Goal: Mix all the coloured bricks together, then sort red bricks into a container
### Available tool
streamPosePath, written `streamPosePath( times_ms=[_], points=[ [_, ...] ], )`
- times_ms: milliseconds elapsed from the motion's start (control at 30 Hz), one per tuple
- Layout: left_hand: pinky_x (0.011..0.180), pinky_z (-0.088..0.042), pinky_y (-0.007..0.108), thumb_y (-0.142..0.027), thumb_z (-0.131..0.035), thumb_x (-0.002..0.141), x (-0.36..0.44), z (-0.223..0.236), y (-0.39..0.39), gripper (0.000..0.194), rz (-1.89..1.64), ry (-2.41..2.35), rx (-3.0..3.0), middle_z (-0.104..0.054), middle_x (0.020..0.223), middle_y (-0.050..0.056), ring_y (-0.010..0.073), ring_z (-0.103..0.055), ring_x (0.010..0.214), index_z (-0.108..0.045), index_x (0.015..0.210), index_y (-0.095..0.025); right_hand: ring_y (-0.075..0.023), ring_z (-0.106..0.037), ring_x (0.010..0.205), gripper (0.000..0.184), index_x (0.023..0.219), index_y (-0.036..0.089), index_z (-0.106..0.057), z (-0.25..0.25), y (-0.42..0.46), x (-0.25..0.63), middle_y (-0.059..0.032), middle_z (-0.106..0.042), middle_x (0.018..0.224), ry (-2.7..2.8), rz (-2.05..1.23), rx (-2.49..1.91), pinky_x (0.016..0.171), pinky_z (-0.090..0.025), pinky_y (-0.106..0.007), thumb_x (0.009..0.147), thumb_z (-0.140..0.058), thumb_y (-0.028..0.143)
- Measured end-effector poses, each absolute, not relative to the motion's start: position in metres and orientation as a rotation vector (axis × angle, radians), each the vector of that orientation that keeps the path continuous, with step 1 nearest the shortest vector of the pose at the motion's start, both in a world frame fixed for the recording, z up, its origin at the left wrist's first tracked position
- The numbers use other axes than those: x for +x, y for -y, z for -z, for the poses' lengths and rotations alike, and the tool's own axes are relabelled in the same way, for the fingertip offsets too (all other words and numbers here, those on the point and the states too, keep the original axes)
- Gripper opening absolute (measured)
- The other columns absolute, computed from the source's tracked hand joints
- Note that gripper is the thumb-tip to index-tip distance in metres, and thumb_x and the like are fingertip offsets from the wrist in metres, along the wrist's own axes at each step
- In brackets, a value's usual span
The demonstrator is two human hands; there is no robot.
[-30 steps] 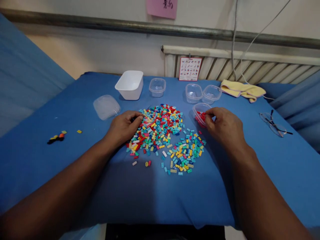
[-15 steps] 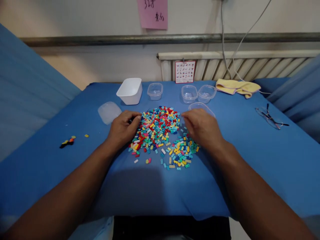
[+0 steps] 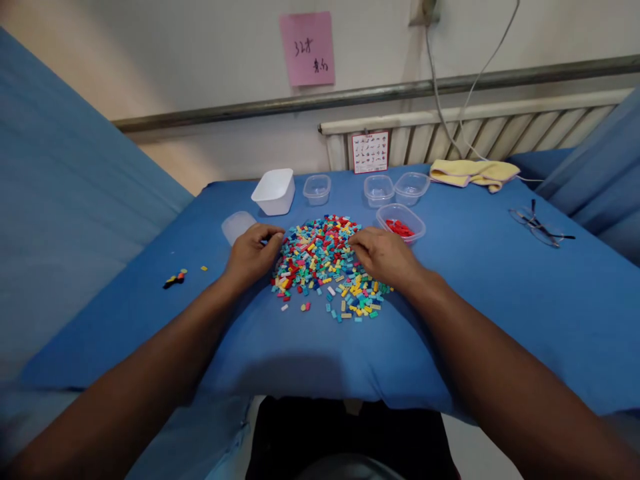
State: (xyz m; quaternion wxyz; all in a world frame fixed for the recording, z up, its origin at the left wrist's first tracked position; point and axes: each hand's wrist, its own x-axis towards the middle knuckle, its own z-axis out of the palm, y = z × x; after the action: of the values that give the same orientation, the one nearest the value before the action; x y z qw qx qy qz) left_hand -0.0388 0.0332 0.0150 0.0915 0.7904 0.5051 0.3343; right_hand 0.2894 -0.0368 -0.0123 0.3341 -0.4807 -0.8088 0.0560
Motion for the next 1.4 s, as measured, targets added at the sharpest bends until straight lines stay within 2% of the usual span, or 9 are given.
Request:
streamPosePath(
  times_ms=[133,267,367,567,800,933,1200,1400],
  points=[
    [0.100,-0.056,0.042,-0.040,-0.054,0.102,-0.046,-0.023,-0.037,0.034,-0.886,-1.529,2.431,-0.080,0.112,0.011,0.0277,-0.073,0.109,-0.082,0.106,-0.021,-0.0286,-0.077,0.100,0.025,0.113,0.020,-0.082,0.009,0.038,0.289,-0.0127,-0.084,0.110,2.183,-0.175,-1.295,0.087,-0.055,-0.039,0.105,-0.058,0.021],
    [0.101,-0.056,0.044,-0.041,-0.051,0.103,-0.046,-0.020,-0.047,0.038,-0.716,-1.564,2.497,-0.080,0.117,0.012,0.0300,-0.073,0.113,-0.082,0.114,-0.021,-0.0228,-0.076,0.082,0.025,0.114,0.022,-0.081,0.002,0.045,0.288,-0.0060,-0.085,0.095,2.220,-0.325,-1.303,0.074,-0.050,-0.032,0.108,-0.058,0.028],
    [0.104,-0.056,0.044,-0.041,-0.051,0.104,-0.045,-0.010,-0.053,0.039,-0.631,-1.558,2.493,-0.081,0.122,0.012,0.0306,-0.073,0.116,-0.082,0.119,-0.022,-0.0235,-0.078,0.087,0.025,0.116,0.023,-0.080,0.003,0.044,0.289,-0.0058,-0.085,0.099,2.050,-0.234,-1.350,0.078,-0.053,-0.033,0.109,-0.057,0.028],
    [0.105,-0.058,0.042,-0.045,-0.053,0.103,-0.046,0.006,-0.056,0.039,-0.786,-1.547,2.359,-0.083,0.121,0.010,0.0290,-0.076,0.115,-0.083,0.117,-0.024,-0.0302,-0.079,0.110,0.028,0.121,0.023,-0.081,0.014,0.033,0.280,-0.0101,-0.086,0.120,2.142,-0.118,-1.411,0.095,-0.058,-0.042,0.108,-0.056,0.022],
    [0.099,-0.061,0.038,-0.044,-0.059,0.101,-0.050,0.007,-0.058,0.035,-0.856,-1.449,2.229,-0.085,0.111,0.006,0.0260,-0.078,0.104,-0.085,0.113,-0.024,-0.0288,-0.079,0.101,0.029,0.122,0.021,-0.081,0.011,0.035,0.282,-0.0099,-0.085,0.112,2.050,-0.072,-1.487,0.087,-0.058,-0.040,0.107,-0.056,0.022],
    [0.096,-0.062,0.037,-0.043,-0.061,0.101,-0.051,0.009,-0.060,0.034,-0.877,-1.440,2.140,-0.085,0.110,0.004,0.0249,-0.078,0.100,-0.085,0.115,-0.024,-0.0283,-0.078,0.096,0.024,0.114,0.022,-0.081,0.015,0.036,0.284,-0.0087,-0.084,0.104,2.149,-0.116,-1.489,0.082,-0.056,-0.039,0.105,-0.059,0.021],
    [0.091,-0.062,0.036,-0.043,-0.062,0.100,-0.049,0.008,-0.060,0.032,-0.875,-1.432,2.106,-0.086,0.104,0.003,0.0244,-0.078,0.096,-0.086,0.110,-0.025,-0.0290,-0.078,0.101,0.021,0.113,0.025,-0.081,0.009,0.038,0.272,-0.0075,-0.084,0.110,2.207,-0.156,-1.523,0.084,-0.056,-0.040,0.101,-0.065,0.020],
    [0.092,-0.063,0.037,-0.042,-0.063,0.100,-0.049,0.006,-0.058,0.030,-0.916,-1.443,2.076,-0.085,0.105,0.003,0.0242,-0.077,0.097,-0.086,0.110,-0.025,-0.0269,-0.074,0.096,0.030,0.123,0.024,-0.077,0.011,0.041,0.276,-0.0077,-0.080,0.105,2.174,-0.197,-1.451,0.083,-0.056,-0.039,0.098,-0.062,0.016]
  ],
)
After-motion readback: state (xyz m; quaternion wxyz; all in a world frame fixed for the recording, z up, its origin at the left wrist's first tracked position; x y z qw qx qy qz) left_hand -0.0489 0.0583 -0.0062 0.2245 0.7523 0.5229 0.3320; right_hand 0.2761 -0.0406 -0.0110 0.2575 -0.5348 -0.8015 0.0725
